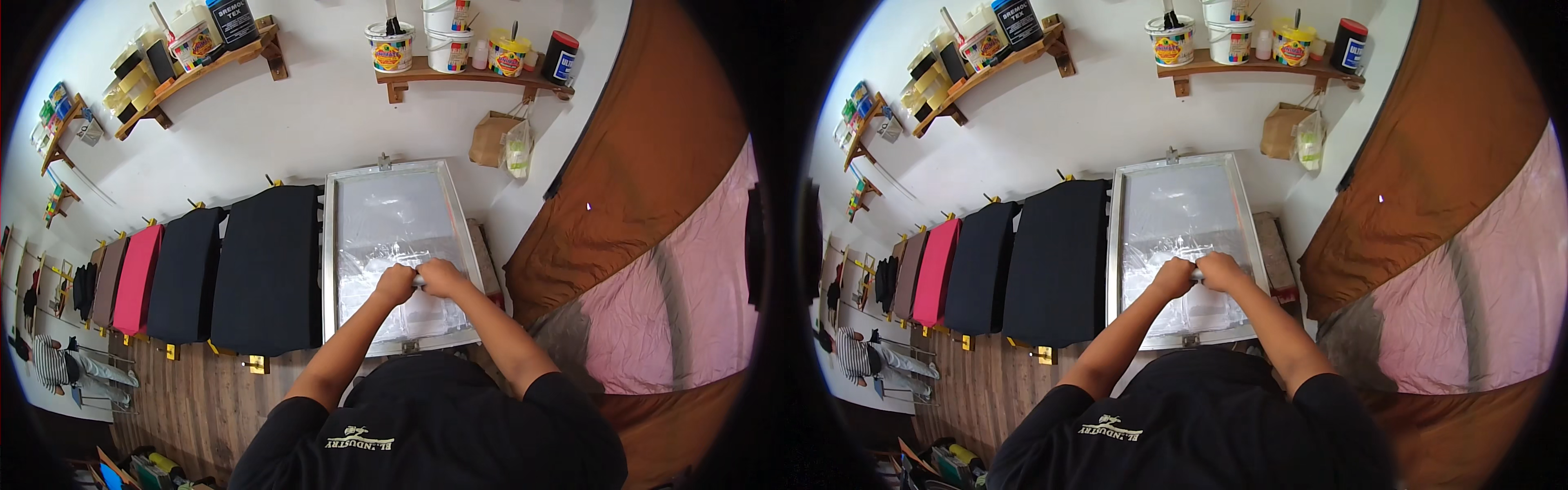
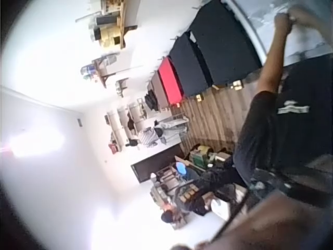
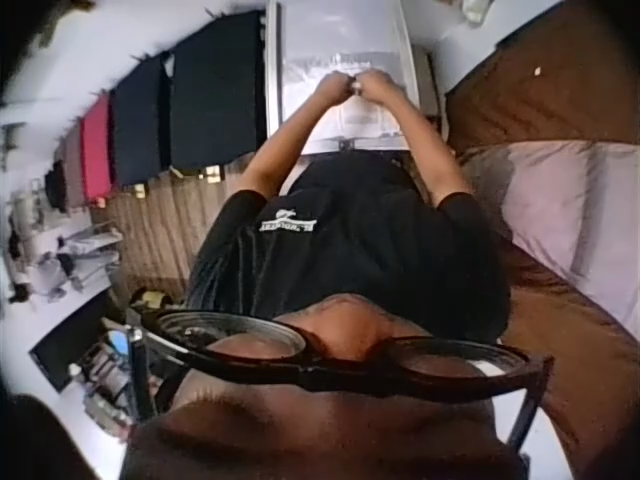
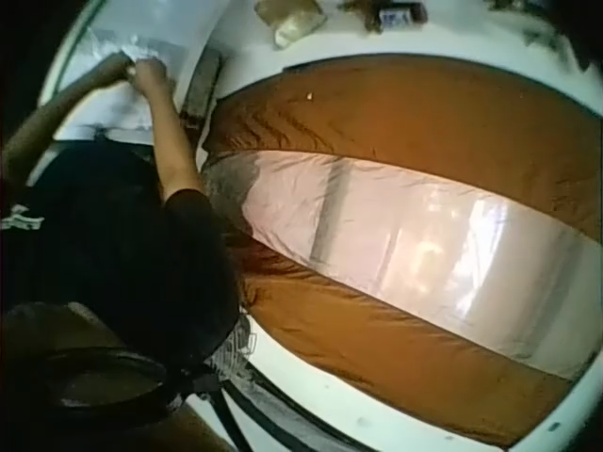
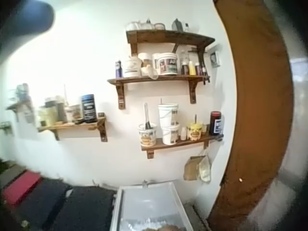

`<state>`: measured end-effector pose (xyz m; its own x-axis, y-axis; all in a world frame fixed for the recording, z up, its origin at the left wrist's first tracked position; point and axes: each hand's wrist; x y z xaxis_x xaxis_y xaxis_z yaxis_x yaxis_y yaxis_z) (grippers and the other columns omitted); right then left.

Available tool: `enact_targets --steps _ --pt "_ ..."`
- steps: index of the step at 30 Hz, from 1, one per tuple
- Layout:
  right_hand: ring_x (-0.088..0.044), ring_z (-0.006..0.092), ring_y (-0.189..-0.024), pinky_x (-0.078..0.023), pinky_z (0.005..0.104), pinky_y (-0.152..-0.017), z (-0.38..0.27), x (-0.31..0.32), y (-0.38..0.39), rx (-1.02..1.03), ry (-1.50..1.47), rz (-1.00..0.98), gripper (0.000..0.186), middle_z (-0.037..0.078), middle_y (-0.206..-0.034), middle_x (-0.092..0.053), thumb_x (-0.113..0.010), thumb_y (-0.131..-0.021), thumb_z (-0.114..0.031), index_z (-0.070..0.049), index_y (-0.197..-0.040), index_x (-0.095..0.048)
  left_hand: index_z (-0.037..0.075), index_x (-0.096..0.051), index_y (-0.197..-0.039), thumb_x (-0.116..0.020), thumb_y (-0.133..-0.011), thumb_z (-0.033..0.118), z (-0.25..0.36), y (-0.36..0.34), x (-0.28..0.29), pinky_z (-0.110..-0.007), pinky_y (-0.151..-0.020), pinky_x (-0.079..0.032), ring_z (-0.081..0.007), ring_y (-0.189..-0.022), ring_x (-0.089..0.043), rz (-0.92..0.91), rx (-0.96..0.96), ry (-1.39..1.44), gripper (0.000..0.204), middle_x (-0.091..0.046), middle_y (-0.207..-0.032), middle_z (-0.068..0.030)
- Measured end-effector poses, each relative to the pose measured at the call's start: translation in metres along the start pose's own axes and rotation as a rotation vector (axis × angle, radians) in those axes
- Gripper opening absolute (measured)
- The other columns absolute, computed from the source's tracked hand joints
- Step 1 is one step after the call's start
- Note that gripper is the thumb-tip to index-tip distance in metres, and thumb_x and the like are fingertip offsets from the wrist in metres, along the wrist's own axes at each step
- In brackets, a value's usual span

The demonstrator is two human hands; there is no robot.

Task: Applying white ink to multiple t-shirts using a screen printing frame and a spatula.

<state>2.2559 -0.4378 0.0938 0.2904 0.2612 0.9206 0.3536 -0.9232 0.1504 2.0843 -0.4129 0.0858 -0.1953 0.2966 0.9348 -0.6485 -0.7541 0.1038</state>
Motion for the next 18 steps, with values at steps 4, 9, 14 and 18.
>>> enact_targets --steps 4,9,14,18 --pt "-0.071 0.0365 -0.093 -0.057 0.0459 -0.081 -0.001 0.003 -0.006 -0.041 0.035 -0.007 0.018 0.018 -0.096 -0.073 -0.073 -0.073 -0.012 -0.007 -0.091 -0.076 0.006 -0.076 -0.092 -0.075 -0.077 0.018 0.008 -0.015 0.002 -0.045 -0.081 -0.059 -0.0371 -0.09 -0.072 -0.009 0.069 -0.019 0.019 -0.074 -0.091 -0.0196" --pt "-0.071 0.0368 -0.093 -0.058 0.0462 -0.081 -0.002 0.014 -0.007 -0.026 0.125 -0.085 0.017 0.018 -0.098 -0.073 -0.073 -0.072 -0.016 -0.007 -0.087 -0.076 0.004 -0.076 -0.09 -0.074 -0.077 0.027 0.007 -0.033 0.008 -0.044 -0.083 -0.059 -0.0369 -0.094 -0.072 -0.22 0.09 -0.098 0.027 -0.074 -0.097 -0.0208" --pt "-0.072 0.0381 -0.091 -0.058 0.0464 -0.084 0.001 0.011 -0.01 -0.115 -0.047 0.035 0.018 0.02 -0.098 -0.073 -0.073 -0.073 -0.018 -0.007 -0.087 -0.076 0.005 -0.075 -0.095 -0.07 -0.08 0.028 0.0 -0.03 0.009 -0.045 -0.087 -0.058 -0.037 -0.099 -0.071 -0.176 0.131 0.02 0.027 -0.073 -0.104 -0.0209" --pt "-0.071 0.0384 -0.093 -0.058 0.0461 -0.085 0.007 0.005 -0.017 -0.08 -0.057 0.013 0.021 0.021 -0.099 -0.073 -0.073 -0.073 -0.018 -0.006 -0.09 -0.076 0.003 -0.074 -0.093 -0.073 -0.078 0.028 -0.002 -0.032 0.004 -0.046 -0.085 -0.057 -0.0396 -0.095 -0.071 -0.172 0.17 0.039 0.03 -0.073 -0.099 -0.0231"
Point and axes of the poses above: each hand's wrist, its own y-axis away from the middle knuckle, its own x-axis out of the back of the hand, z = x × y
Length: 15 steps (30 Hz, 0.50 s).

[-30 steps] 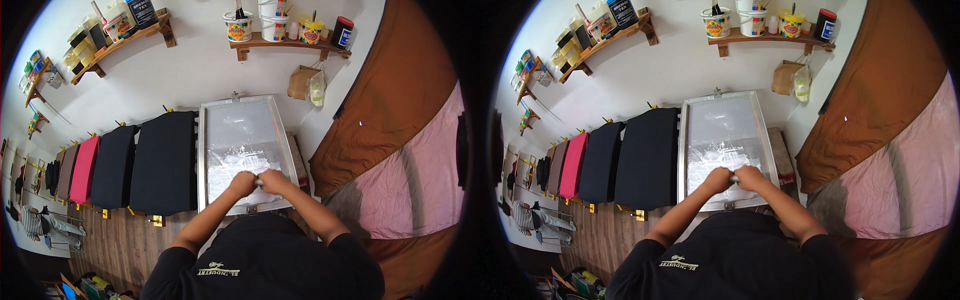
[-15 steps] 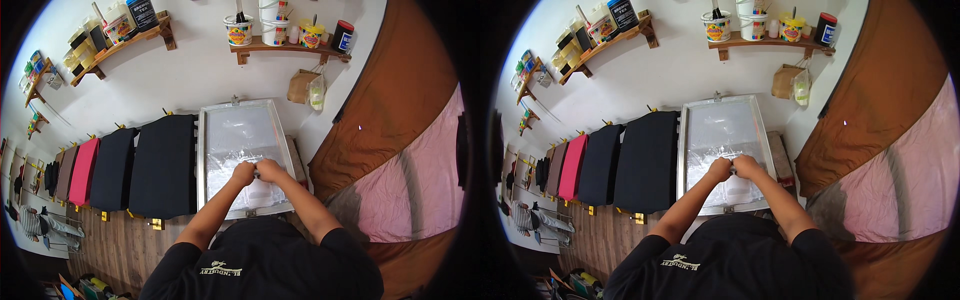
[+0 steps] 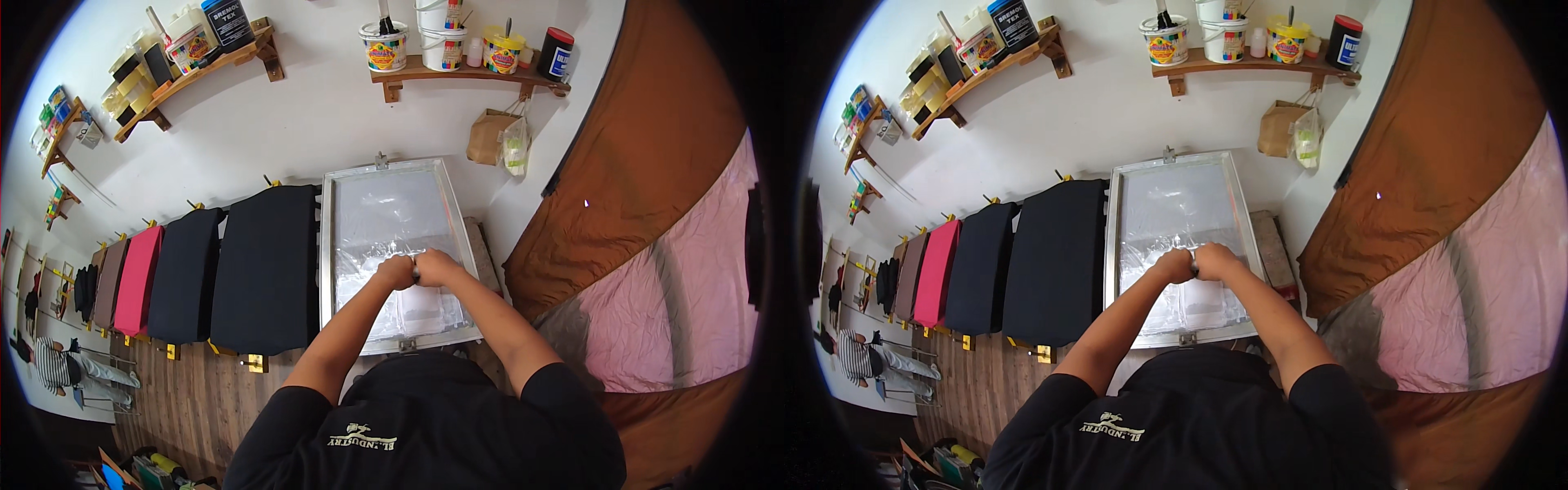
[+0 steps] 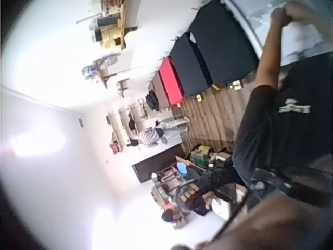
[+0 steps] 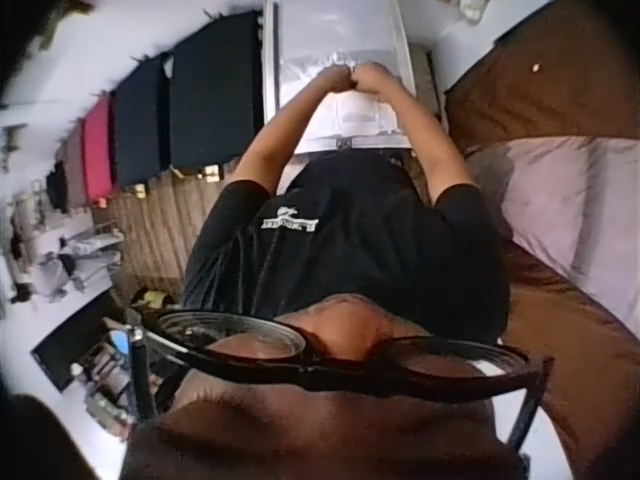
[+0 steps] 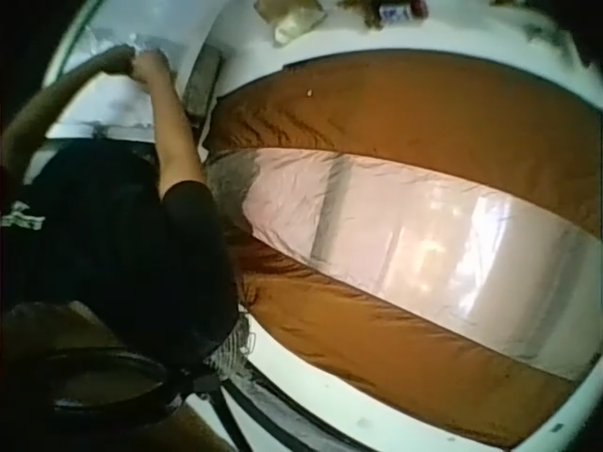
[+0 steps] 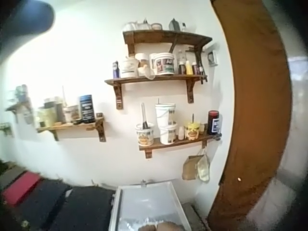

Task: Applying white ink to multiple t-shirts using a screen printing frame and a spatula.

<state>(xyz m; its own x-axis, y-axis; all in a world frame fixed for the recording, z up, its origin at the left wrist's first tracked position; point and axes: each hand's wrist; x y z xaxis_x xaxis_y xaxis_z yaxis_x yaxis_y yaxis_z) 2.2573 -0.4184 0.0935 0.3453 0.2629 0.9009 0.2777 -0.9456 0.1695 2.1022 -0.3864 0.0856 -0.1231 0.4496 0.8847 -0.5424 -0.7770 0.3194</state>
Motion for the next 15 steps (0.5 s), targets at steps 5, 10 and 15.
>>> enact_targets --steps 5,10,15 --pt "-0.071 0.0379 -0.096 -0.057 0.0447 -0.088 0.0 -0.001 -0.001 0.014 0.131 -0.16 0.024 0.022 -0.101 -0.073 -0.075 -0.072 -0.011 -0.003 -0.095 -0.076 0.004 -0.074 -0.097 -0.069 -0.078 0.016 -0.001 -0.002 -0.003 -0.045 -0.087 -0.058 -0.039 -0.1 -0.071 -0.024 -0.032 -0.025 0.023 -0.073 -0.104 -0.0224" --pt "-0.071 0.0393 -0.092 -0.057 0.0452 -0.086 -0.001 -0.009 0.009 0.033 0.1 -0.067 0.022 0.023 -0.096 -0.072 -0.074 -0.072 -0.009 -0.002 -0.093 -0.076 0.003 -0.074 -0.093 -0.068 -0.078 0.014 0.004 0.009 -0.003 -0.044 -0.083 -0.059 -0.0376 -0.095 -0.072 -0.013 -0.047 -0.062 0.019 -0.073 -0.099 -0.0209" --pt "-0.07 0.0415 -0.089 -0.057 0.0471 -0.084 -0.003 -0.024 0.022 0.099 0.115 0.001 0.018 0.024 -0.091 -0.071 -0.072 -0.073 -0.008 -0.001 -0.089 -0.074 0.003 -0.074 -0.08 -0.069 -0.076 0.015 0.008 0.027 -0.014 -0.045 -0.078 -0.059 -0.0376 -0.084 -0.072 0.039 -0.133 -0.158 0.014 -0.073 -0.088 -0.0202"
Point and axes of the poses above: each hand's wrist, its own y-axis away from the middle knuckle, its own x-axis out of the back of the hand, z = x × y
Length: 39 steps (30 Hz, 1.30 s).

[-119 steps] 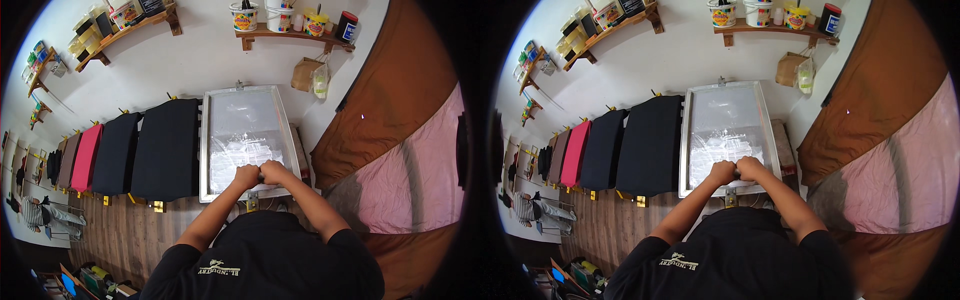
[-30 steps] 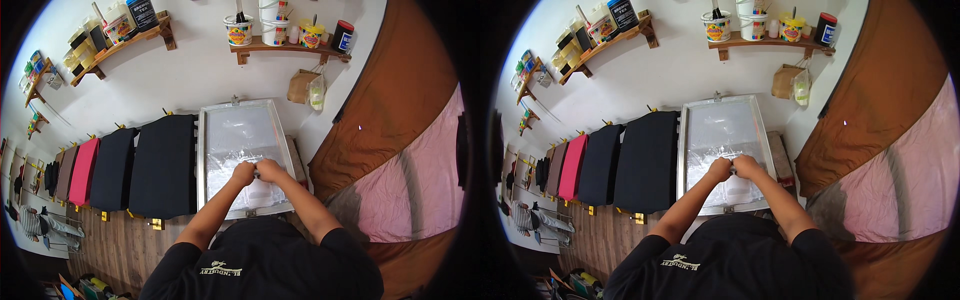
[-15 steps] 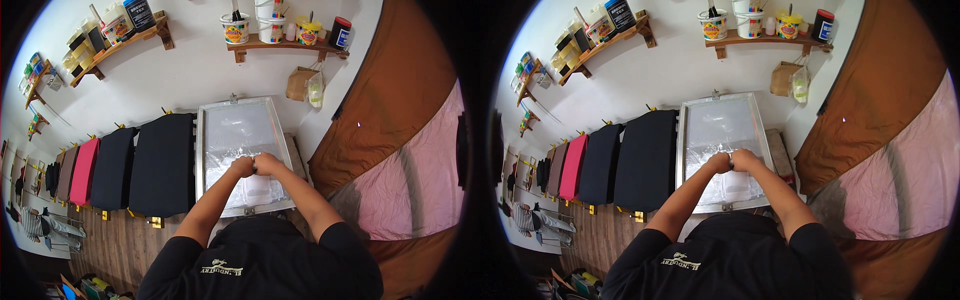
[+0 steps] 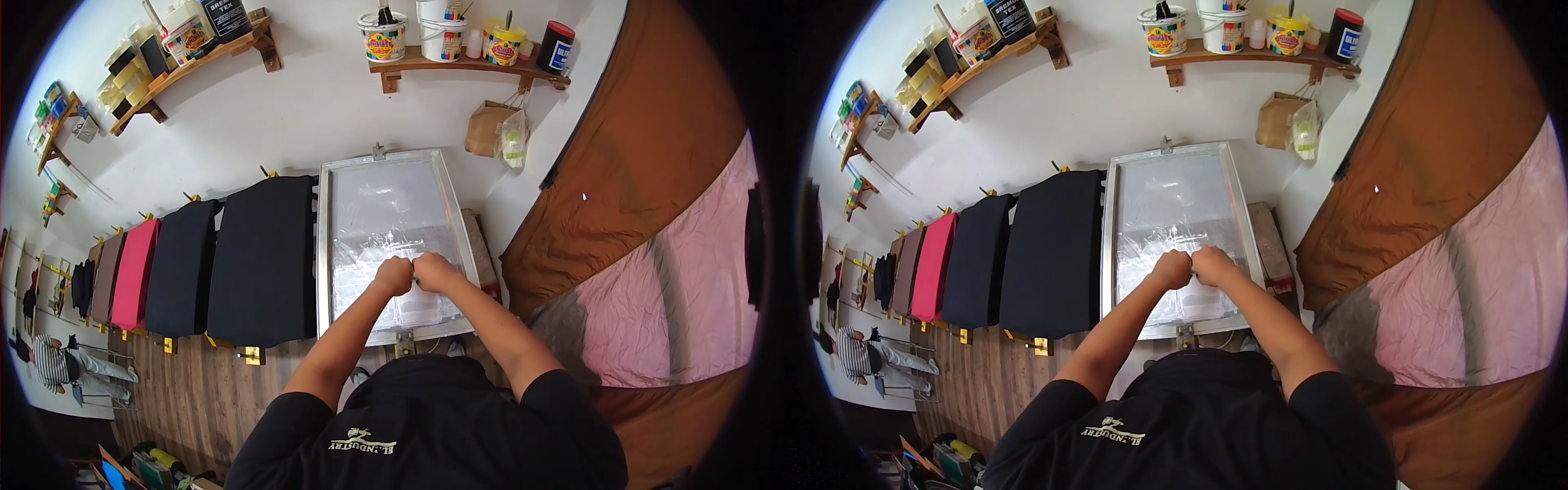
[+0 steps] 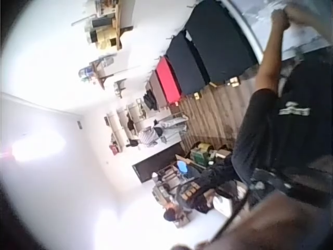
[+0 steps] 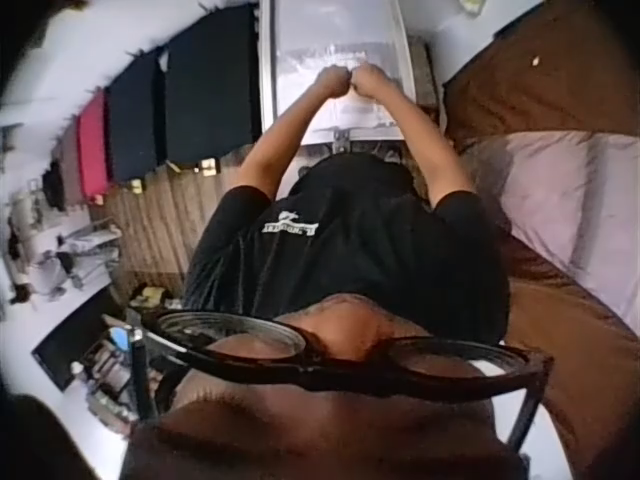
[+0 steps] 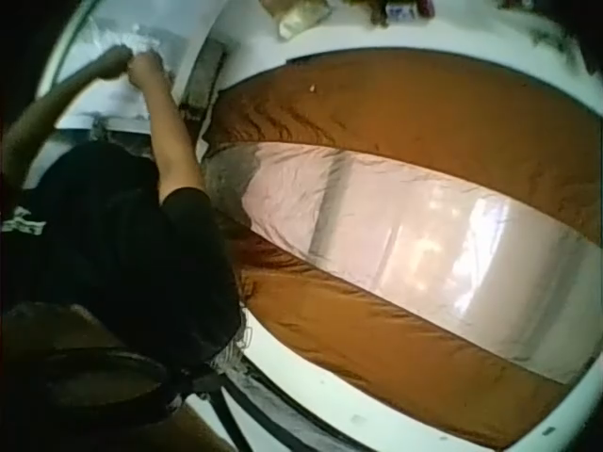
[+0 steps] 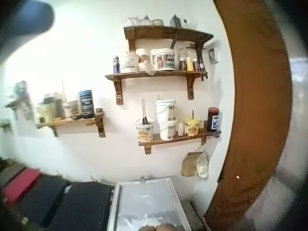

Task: Applying white ink to multiple t-shirts using a screen printing frame and a spatula.

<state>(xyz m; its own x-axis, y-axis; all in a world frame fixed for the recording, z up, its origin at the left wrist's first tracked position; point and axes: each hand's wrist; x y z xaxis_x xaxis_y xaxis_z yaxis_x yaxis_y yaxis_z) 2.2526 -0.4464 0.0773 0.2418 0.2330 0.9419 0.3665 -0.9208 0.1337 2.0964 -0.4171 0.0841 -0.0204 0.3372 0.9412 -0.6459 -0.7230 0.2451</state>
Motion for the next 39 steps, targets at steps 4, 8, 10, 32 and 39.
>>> enact_targets --steps 4,8,10,32,39 --pt "-0.07 0.0416 -0.089 -0.057 0.0483 -0.084 -0.01 -0.002 0.018 -0.051 -0.046 -0.021 0.014 0.024 -0.091 -0.071 -0.069 -0.075 -0.007 -0.001 -0.087 -0.073 0.003 -0.072 -0.082 -0.067 -0.077 0.011 0.007 0.015 -0.014 -0.047 -0.075 -0.059 -0.0378 -0.083 -0.072 0.046 -0.002 0.014 0.011 -0.073 -0.085 -0.0209" --pt "-0.071 0.0386 -0.087 -0.058 0.0469 -0.08 -0.023 -0.001 0.046 -0.021 -0.031 -0.06 0.013 0.023 -0.09 -0.071 -0.067 -0.078 -0.007 -0.001 -0.087 -0.073 0.004 -0.072 -0.079 -0.067 -0.077 0.013 0.02 0.039 -0.028 -0.047 -0.072 -0.059 -0.0376 -0.079 -0.072 0.092 -0.009 0.07 0.01 -0.072 -0.081 -0.0205" --pt "-0.071 0.0383 -0.086 -0.058 0.0471 -0.079 -0.029 -0.005 0.057 0.002 -0.044 -0.016 0.012 0.022 -0.088 -0.071 -0.067 -0.078 -0.007 -0.001 -0.086 -0.072 0.004 -0.072 -0.076 -0.067 -0.076 0.013 0.026 0.051 -0.033 -0.047 -0.07 -0.059 -0.0373 -0.075 -0.071 0.156 -0.059 0.062 0.01 -0.071 -0.077 -0.0201" --pt "-0.065 0.039 -0.096 -0.054 0.0488 -0.084 -0.013 -0.015 0.044 0.01 -0.069 0.131 0.024 0.018 -0.099 -0.067 -0.063 -0.076 -0.003 -0.002 -0.099 -0.061 0.006 -0.069 -0.086 -0.064 -0.078 0.013 0.013 0.044 -0.022 -0.044 -0.077 -0.054 -0.0326 -0.079 -0.071 0.267 -0.095 -0.012 0.012 -0.071 -0.083 -0.0163" --pt "-0.066 0.0337 -0.097 -0.056 0.0456 -0.081 -0.041 -0.044 0.095 0.033 -0.104 0.277 0.023 0.016 -0.1 -0.066 -0.065 -0.079 -0.006 -0.002 -0.101 -0.062 0.005 -0.064 -0.084 -0.062 -0.078 0.012 0.028 0.09 -0.06 -0.041 -0.074 -0.052 -0.0314 -0.071 -0.068 0.433 -0.224 0.003 0.009 -0.068 -0.08 -0.0138"
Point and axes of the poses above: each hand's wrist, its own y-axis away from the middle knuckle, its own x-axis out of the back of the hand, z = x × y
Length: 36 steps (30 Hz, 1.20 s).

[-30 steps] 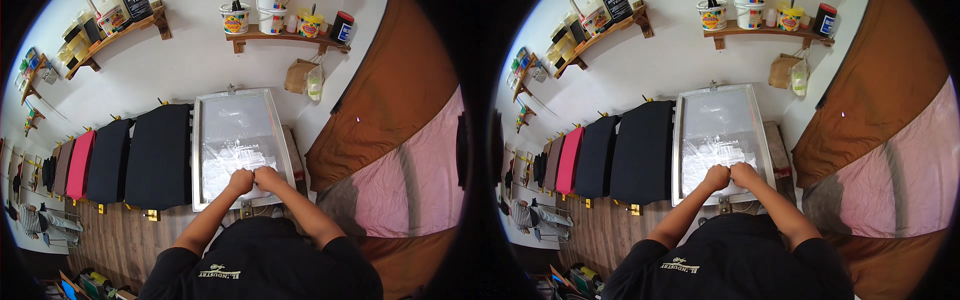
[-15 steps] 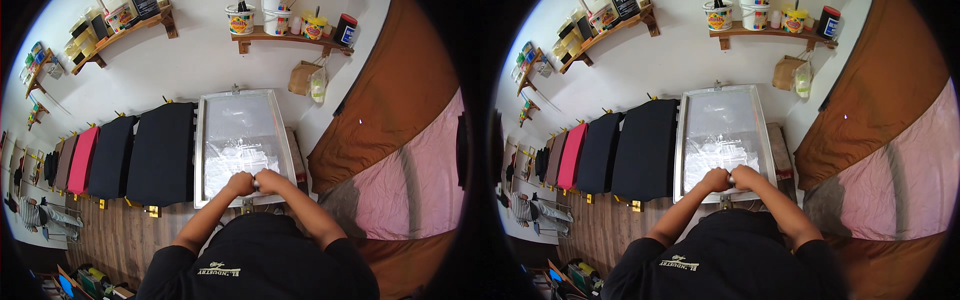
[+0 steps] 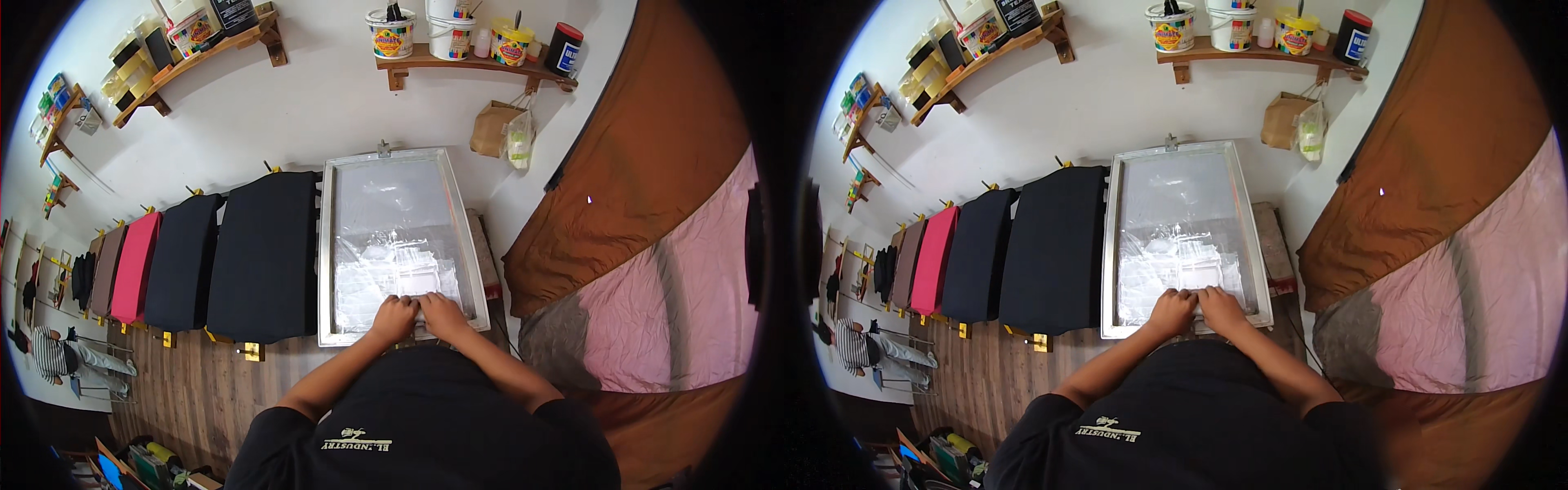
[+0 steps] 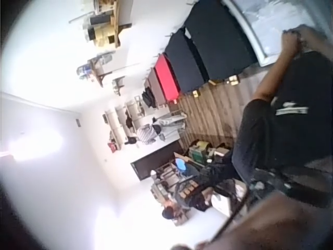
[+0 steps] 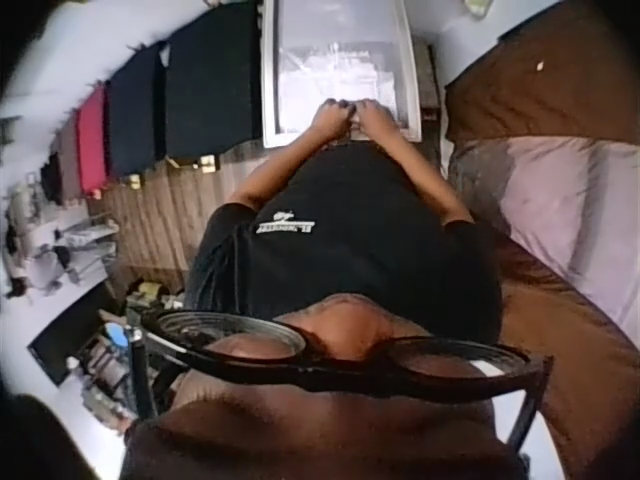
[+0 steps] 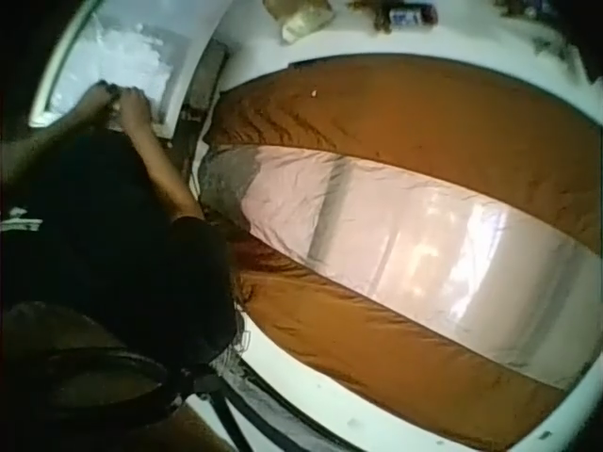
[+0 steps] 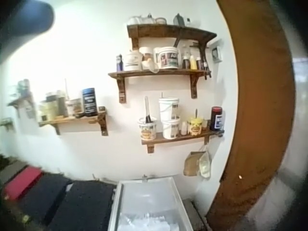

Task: Applying white ink to multiple t-shirts using a screen printing frame and a spatula.

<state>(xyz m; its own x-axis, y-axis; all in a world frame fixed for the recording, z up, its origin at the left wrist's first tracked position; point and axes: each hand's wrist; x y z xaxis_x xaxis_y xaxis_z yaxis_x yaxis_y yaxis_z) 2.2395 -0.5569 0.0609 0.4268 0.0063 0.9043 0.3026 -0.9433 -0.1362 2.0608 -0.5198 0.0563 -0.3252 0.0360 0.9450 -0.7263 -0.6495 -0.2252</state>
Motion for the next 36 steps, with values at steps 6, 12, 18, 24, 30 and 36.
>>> enact_targets --steps 6,12,18,24,30,36 --pt "-0.068 0.0391 -0.089 -0.056 0.0494 -0.079 -0.002 0.029 -0.023 -0.074 0.041 -0.348 0.024 0.019 -0.092 -0.068 -0.066 -0.073 -0.005 -0.003 -0.098 -0.063 0.006 -0.071 -0.079 -0.067 -0.076 0.017 -0.009 -0.018 0.026 -0.048 -0.069 -0.057 -0.0361 -0.07 -0.071 -0.276 0.129 0.133 0.012 -0.071 -0.076 -0.0173" --pt "-0.067 0.0374 -0.094 -0.056 0.0486 -0.081 0.016 0.017 -0.054 -0.059 0.011 -0.055 0.024 0.018 -0.097 -0.068 -0.066 -0.074 -0.004 -0.004 -0.098 -0.062 0.005 -0.069 -0.09 -0.066 -0.077 0.011 -0.036 -0.048 0.014 -0.045 -0.077 -0.053 -0.0343 -0.08 -0.069 -0.066 0.072 0.037 0.015 -0.069 -0.088 -0.0156" --pt "-0.065 0.0338 -0.099 -0.055 0.0446 -0.084 0.005 0.002 -0.016 -0.016 0.008 -0.065 0.025 0.016 -0.101 -0.067 -0.063 -0.077 -0.003 -0.002 -0.102 -0.06 0.004 -0.065 -0.09 -0.065 -0.074 0.011 -0.014 -0.012 0.002 -0.045 -0.074 -0.053 -0.0345 -0.072 -0.067 -0.012 0.018 0.069 0.017 -0.066 -0.083 -0.017" --pt "-0.068 0.0385 -0.09 -0.056 0.0485 -0.079 -0.003 0.028 -0.018 -0.093 -0.023 -0.322 0.019 0.02 -0.092 -0.069 -0.068 -0.077 -0.009 -0.003 -0.095 -0.066 0.008 -0.073 -0.081 -0.067 -0.079 0.022 -0.008 -0.016 0.031 -0.048 -0.068 -0.057 -0.0365 -0.073 -0.07 -0.336 0.155 0.167 0.016 -0.07 -0.077 -0.0173" --pt "-0.069 0.0421 -0.086 -0.055 0.0514 -0.08 0.021 0.036 -0.079 -0.084 -0.029 -0.175 0.018 0.023 -0.088 -0.07 -0.07 -0.072 -0.01 -0.004 -0.088 -0.07 0.013 -0.075 -0.091 -0.067 -0.081 0.024 -0.041 -0.064 0.044 -0.048 -0.073 -0.058 -0.0352 -0.081 -0.072 -0.273 0.229 0.069 0.017 -0.073 -0.085 -0.0154" --pt "-0.069 0.0416 -0.087 -0.056 0.0502 -0.081 0.041 0.03 -0.109 -0.1 0.029 -0.251 0.018 0.023 -0.089 -0.071 -0.07 -0.071 -0.01 -0.004 -0.088 -0.071 0.013 -0.075 -0.091 -0.069 -0.079 0.024 -0.061 -0.085 0.03 -0.048 -0.075 -0.058 -0.0372 -0.083 -0.072 -0.265 0.25 0.13 0.018 -0.073 -0.087 -0.017"
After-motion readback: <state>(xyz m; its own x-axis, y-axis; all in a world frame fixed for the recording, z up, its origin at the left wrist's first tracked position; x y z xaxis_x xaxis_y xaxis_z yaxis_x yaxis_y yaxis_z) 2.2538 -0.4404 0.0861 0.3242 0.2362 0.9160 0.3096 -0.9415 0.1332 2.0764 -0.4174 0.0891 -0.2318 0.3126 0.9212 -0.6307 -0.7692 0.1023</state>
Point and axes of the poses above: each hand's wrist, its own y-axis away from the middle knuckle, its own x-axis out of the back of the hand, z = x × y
